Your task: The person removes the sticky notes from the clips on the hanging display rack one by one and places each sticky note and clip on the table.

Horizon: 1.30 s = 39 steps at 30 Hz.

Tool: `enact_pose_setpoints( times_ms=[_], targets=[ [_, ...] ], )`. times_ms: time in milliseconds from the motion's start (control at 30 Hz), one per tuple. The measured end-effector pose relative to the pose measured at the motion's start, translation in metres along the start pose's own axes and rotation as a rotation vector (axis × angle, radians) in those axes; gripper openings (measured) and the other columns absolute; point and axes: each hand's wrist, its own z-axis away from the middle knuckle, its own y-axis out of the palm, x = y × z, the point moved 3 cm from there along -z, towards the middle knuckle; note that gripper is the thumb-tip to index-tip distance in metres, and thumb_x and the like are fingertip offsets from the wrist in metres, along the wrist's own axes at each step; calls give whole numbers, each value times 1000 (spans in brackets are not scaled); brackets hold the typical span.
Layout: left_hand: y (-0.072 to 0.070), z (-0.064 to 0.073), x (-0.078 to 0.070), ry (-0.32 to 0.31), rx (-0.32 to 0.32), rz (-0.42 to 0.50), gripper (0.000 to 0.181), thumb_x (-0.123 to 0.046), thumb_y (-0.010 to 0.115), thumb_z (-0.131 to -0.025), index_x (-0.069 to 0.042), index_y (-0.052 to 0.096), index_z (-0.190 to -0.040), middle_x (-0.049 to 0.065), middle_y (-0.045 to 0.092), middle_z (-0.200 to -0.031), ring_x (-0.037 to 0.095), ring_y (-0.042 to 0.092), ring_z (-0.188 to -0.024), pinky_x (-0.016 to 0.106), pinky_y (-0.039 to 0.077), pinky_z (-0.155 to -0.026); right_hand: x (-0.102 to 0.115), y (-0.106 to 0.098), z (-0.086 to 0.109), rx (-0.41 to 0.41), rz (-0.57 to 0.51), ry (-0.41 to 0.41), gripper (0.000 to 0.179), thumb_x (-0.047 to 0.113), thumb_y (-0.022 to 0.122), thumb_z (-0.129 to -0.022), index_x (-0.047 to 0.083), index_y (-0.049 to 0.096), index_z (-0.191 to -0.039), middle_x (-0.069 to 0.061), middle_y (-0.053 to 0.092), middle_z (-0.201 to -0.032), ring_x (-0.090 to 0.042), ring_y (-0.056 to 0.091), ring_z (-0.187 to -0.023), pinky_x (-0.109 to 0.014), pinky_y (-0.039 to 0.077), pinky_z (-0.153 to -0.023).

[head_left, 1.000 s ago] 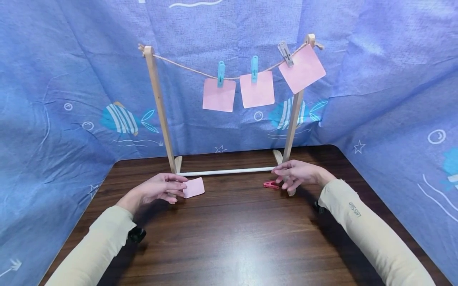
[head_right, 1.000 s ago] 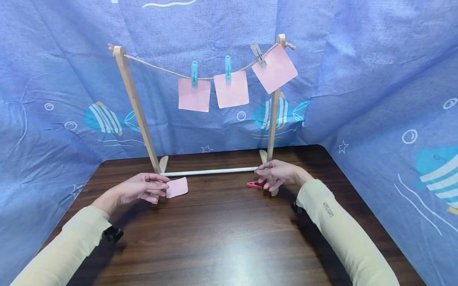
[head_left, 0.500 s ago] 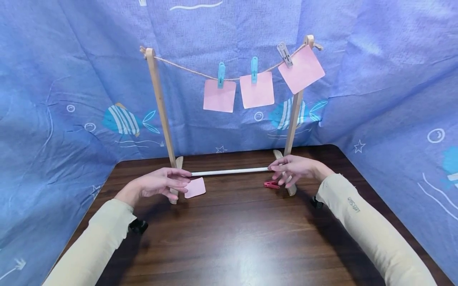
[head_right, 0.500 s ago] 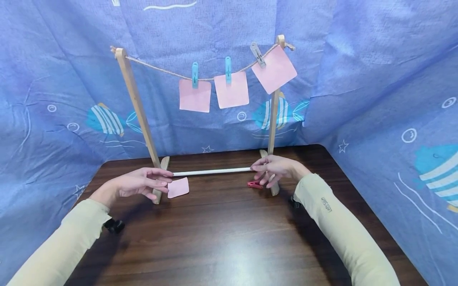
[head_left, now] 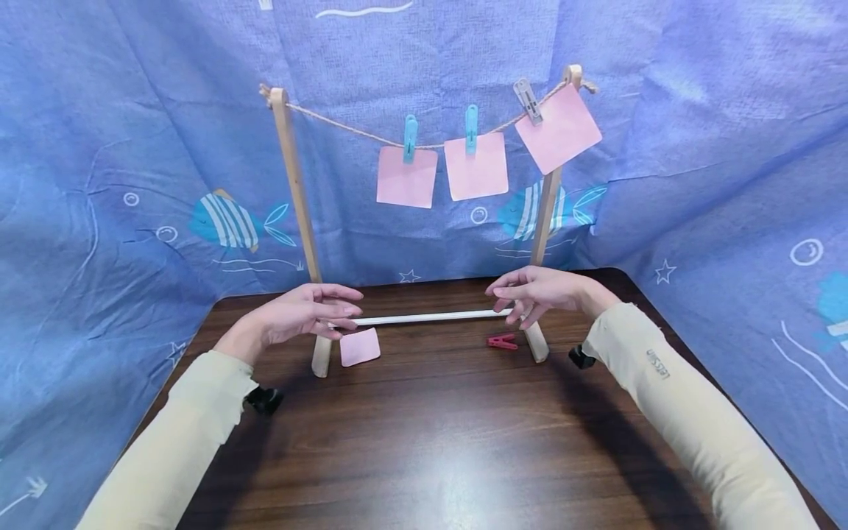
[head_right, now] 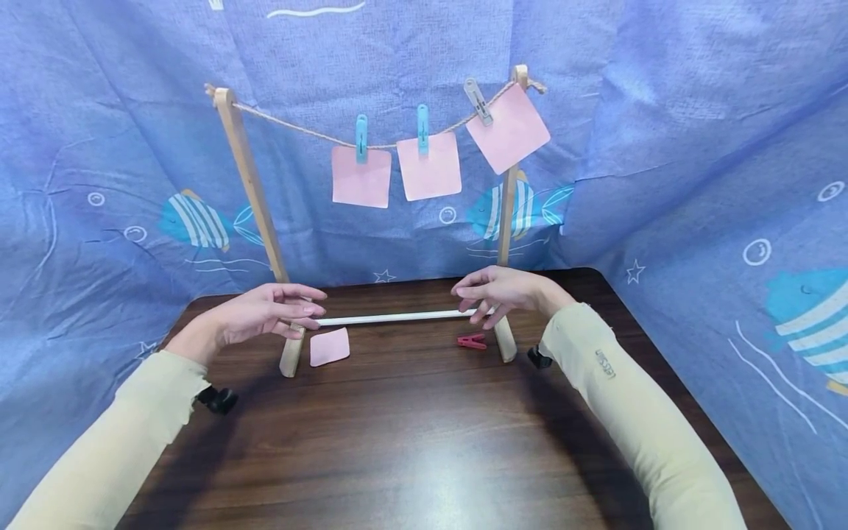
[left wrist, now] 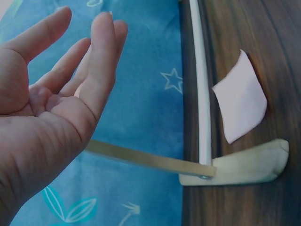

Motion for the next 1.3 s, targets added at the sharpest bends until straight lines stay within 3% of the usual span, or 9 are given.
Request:
enact_pose_setpoints(
  times_ms=[267,567,767,867,1033,1300],
  targets=[
    [4,-3,-27,61,-92,57,51,-6,65,-99,4,45,-145,14,59,-137,30,64,-118,50,50,-103,33,10,3,39,79,-53,49,35,55,-106,7,49,-146,-23,56,-138,-39,62,-116,-50,58,-89],
    [9,-6,-55,91,-96,25,51,-5,64,-99,1,45,-146,16,60,-134,26,68,-111,49,54,-97,56,19,7,79,112,-91,48,35,58,-105,11,51,-146,-15,61,-134,-34,65,-112,-51,60,-84],
    [19,-14,-70,117,-80,41,53,-6,64,-100,-2,43,-148,19,55,-141,28,67,-112,53,52,-100,70,22,13,95,100,-113,50,32,57,-106,12,45,-150,-15,58,-137,-42,63,-113,-53,59,-84],
    [21,-16,-77,124,-98,50,55,-6,64,-100,-3,41,-150,20,55,-140,27,68,-111,50,55,-96,80,25,14,115,89,-126,51,30,57,-106,14,42,-152,-15,57,-139,-46,61,-116,-54,59,-85],
    [25,-21,-92,151,-140,87,59,-7,65,-100,-6,38,-153,21,53,-141,26,68,-110,47,56,-95,93,30,14,150,98,-131,51,31,58,-105,15,43,-152,-15,59,-137,-42,64,-113,-55,59,-84],
    [32,-25,-115,215,-196,151,62,-8,65,-100,-8,36,-155,18,47,-148,36,55,-129,48,53,-98,119,32,18,175,155,-154,50,33,57,-106,15,45,-151,-16,60,-135,-40,64,-114,-56,58,-85]
  ],
)
